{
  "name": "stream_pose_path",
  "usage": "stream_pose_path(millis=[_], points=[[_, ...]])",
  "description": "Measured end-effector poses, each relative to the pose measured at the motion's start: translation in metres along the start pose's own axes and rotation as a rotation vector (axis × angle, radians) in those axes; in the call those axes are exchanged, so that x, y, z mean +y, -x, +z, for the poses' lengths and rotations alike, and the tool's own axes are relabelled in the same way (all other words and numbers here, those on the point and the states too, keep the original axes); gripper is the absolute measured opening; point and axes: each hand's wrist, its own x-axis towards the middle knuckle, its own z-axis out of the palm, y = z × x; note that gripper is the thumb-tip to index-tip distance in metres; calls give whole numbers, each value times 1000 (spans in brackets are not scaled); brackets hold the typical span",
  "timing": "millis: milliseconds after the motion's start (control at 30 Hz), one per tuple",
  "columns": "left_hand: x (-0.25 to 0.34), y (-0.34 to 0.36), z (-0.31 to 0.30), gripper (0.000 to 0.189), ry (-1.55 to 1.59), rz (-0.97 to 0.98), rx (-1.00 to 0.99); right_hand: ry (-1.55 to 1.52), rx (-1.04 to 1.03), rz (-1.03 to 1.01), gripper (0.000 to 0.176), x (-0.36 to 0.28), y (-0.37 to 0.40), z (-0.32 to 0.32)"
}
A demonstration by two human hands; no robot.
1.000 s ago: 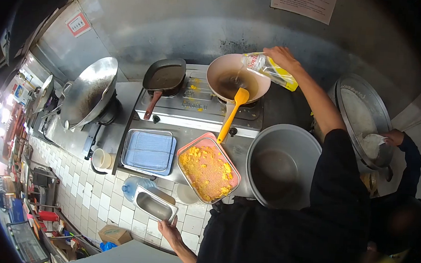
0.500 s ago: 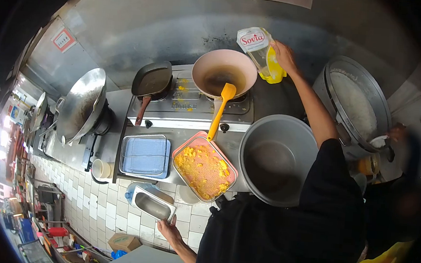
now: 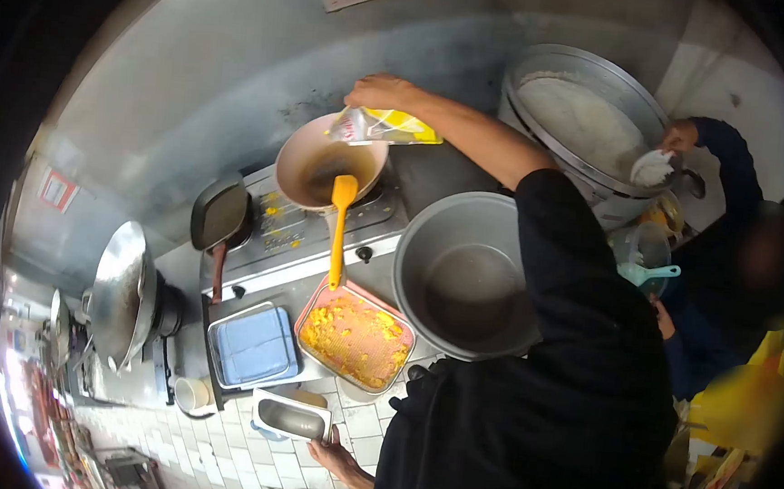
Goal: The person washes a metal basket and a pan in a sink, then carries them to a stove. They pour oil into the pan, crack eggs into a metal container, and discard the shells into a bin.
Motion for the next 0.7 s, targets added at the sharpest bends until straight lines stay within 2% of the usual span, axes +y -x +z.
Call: stream_pose_path(millis=[167, 233, 367, 467, 533, 700], points=[[5, 7, 1, 26, 77, 19, 51, 52, -72, -66, 23, -12, -13, -9], [-1, 2, -7, 24, 92, 26, 28, 53, -27, -91, 23, -7, -14, -5], [-14, -8, -22, 34, 103, 33, 1, 44, 5, -117, 23, -4, -7, -6], [-9, -8, -18, 33, 94, 21, -18, -7, -18, 14, 22, -1, 3, -16], [-7, -10, -16, 24, 104, 17, -7, -43, 48, 56, 22, -4, 17, -24], [-6, -11, -11, 23, 82, 41, 11, -114, 351, 113, 27, 20, 38, -3]])
